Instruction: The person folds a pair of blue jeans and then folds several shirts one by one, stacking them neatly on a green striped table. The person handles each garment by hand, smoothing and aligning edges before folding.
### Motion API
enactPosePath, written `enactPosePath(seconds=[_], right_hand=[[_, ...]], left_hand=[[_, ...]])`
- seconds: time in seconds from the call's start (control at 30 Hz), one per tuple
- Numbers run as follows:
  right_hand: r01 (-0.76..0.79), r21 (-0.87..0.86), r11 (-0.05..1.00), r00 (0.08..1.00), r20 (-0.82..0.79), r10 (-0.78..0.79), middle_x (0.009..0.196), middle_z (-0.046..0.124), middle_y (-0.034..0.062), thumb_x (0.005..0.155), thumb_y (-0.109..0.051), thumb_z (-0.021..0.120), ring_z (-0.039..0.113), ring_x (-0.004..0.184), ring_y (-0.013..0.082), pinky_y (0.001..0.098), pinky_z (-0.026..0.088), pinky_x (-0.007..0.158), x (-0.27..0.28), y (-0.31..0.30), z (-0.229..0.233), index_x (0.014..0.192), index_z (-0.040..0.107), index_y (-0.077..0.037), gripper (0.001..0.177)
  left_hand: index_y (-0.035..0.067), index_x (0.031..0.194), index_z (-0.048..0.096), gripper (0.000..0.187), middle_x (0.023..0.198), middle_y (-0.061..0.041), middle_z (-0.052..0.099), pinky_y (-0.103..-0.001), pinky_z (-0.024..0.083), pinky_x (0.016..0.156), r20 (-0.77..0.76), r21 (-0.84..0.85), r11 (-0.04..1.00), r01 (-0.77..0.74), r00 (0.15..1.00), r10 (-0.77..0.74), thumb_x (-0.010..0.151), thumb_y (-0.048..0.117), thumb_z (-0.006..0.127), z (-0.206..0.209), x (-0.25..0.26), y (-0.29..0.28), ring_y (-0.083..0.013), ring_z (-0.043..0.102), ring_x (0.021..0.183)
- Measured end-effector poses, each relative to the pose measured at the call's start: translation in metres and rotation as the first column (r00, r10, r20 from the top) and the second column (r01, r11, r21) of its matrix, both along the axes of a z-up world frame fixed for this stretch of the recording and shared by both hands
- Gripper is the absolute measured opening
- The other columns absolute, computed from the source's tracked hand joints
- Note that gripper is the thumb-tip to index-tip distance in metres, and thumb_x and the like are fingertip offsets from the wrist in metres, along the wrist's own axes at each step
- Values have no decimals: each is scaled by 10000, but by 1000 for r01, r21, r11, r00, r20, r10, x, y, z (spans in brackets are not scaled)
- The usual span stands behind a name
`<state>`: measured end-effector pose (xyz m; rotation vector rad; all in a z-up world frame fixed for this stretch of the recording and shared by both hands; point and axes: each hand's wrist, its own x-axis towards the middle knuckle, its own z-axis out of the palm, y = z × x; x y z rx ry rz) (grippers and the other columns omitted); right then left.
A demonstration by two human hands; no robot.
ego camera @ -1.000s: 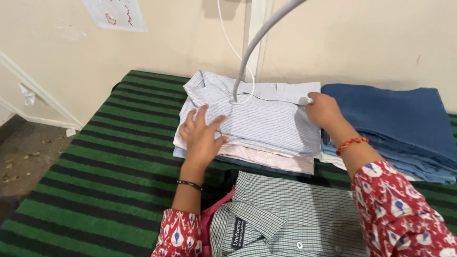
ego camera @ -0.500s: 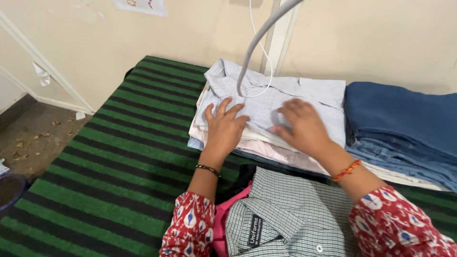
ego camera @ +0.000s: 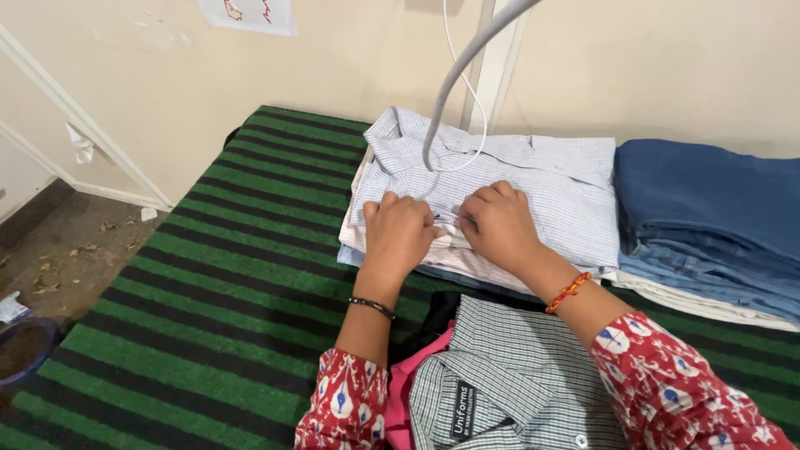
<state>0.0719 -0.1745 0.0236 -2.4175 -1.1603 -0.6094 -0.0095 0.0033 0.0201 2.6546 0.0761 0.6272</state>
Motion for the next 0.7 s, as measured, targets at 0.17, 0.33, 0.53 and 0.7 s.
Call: enactPosePath(seconds=[0.17, 0.33, 0.53, 0.7], right_hand=[[128, 25, 991, 942, -317, -113, 881, 723, 22, 856, -307, 785, 613, 958, 265, 439, 470, 882, 5, 5, 6, 894, 744, -151, 165], [-29, -61, 998, 999, -38, 26, 911, 713, 34, 747, -260, 799, 598, 959, 290, 487, 428, 818, -5, 8, 4, 973, 768, -155, 251], [-35, -208, 978, 995, 87, 54, 952, 702, 20, 810, -195, 746, 603, 1004, 267, 447, 457, 847, -1, 16, -5, 969, 758, -163, 162], [-56, -155, 986, 998, -2, 56, 980, 697, 39, 834, -186, 707, 603, 1021, 267, 451, 482, 858, -2, 19, -3, 980, 730, -125, 160]], left_hand=[[111, 813, 776, 133, 886, -54, 698, -495, 376, 842, 162, 165, 984, -61, 986, 34, 737, 215, 809, -15, 2, -1, -295, 583, 989], [161, 735, 798, 74, 891, -54, 680, -508, 374, 843, 73, 172, 985, -8, 997, -4, 781, 157, 739, -20, 4, 4, -300, 568, 1003], [135, 751, 795, 82, 899, -55, 663, -500, 369, 849, 52, 145, 988, 44, 997, -52, 800, 159, 733, -14, 0, 5, -284, 558, 1010], [118, 770, 794, 90, 905, -57, 667, -492, 372, 839, 70, 177, 984, 1, 997, -14, 812, 159, 725, -11, 0, 7, -277, 563, 1001]])
